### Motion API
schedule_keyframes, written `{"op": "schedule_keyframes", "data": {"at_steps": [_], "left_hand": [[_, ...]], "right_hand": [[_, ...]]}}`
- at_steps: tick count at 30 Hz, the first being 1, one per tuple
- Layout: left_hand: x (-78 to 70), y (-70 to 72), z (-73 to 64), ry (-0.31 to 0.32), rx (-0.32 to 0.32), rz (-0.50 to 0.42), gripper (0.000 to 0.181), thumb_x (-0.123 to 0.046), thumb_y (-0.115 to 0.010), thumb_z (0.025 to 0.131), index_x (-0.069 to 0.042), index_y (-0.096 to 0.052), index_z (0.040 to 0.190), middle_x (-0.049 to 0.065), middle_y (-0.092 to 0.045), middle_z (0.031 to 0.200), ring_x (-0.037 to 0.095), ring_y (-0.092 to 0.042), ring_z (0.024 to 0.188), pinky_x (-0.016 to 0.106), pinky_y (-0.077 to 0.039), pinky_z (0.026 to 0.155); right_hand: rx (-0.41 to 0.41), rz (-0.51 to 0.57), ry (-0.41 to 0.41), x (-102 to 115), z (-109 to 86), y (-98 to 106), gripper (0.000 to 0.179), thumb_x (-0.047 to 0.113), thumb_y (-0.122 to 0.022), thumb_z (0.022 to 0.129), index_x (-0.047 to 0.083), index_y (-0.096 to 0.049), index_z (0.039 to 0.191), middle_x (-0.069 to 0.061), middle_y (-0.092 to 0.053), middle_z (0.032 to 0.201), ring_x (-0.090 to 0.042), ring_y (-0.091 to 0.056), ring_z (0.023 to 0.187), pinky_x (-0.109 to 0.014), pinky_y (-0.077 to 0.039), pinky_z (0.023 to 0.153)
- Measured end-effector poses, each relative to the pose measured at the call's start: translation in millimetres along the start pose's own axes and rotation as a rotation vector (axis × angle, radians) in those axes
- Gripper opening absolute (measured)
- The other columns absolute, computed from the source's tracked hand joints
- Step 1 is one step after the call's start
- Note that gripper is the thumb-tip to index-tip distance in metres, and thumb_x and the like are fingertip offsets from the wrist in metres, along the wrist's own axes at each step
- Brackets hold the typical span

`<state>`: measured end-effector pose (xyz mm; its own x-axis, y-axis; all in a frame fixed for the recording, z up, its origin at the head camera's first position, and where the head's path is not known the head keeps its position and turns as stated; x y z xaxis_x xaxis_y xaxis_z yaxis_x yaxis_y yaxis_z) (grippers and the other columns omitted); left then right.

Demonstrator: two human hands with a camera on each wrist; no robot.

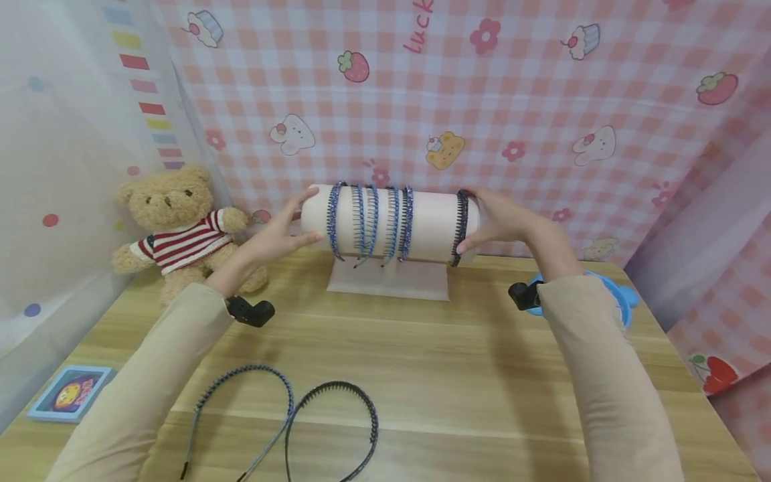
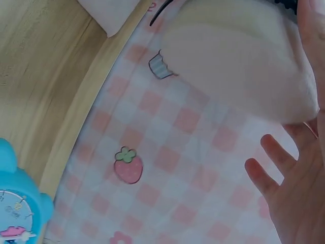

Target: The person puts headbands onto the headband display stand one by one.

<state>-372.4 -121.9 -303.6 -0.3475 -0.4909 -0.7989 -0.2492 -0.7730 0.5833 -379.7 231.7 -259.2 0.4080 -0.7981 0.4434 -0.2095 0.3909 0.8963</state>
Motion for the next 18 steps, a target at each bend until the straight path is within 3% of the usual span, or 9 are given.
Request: {"op": "schedule_keyframes", "data": {"at_steps": [11, 18], "left_hand": [[1.4, -0.2, 1.5, 0.014, -0.004, -0.013, 0.078, -0.021, -0.063, 0.086, -0.032, -0.014, 0.145, 0.006, -0.012, 0.153, 0.032, -0.024, 0.135, 0.053, -0.025, 0.11], [0.5, -1.4, 0.7, 0.028, 0.003, -0.01, 0.078, -0.022, -0.063, 0.085, -0.033, -0.013, 0.145, 0.005, -0.012, 0.153, 0.032, -0.024, 0.136, 0.053, -0.026, 0.109]], "right_hand": [[-0.003, -0.194, 0.034, 25, 16.1, -3, 0.11, 0.047, -0.083, 0.056, 0.002, -0.026, 0.139, -0.02, -0.042, 0.134, -0.033, -0.044, 0.118, -0.049, -0.038, 0.101], [0.043, -0.234, -0.01, 38, 25.1, -9, 0.112, 0.054, -0.079, 0.058, 0.005, -0.023, 0.141, -0.019, -0.04, 0.137, -0.037, -0.039, 0.123, -0.055, -0.031, 0.104]]}}
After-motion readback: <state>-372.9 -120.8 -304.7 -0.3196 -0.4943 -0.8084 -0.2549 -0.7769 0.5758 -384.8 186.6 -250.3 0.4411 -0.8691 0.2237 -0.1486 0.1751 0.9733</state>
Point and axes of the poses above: each hand's wrist, its own z-axis towards the middle knuckle, its own y-axis out of the back of the hand, x = y × z, the point moved 4 cm from there along z, towards the middle knuckle
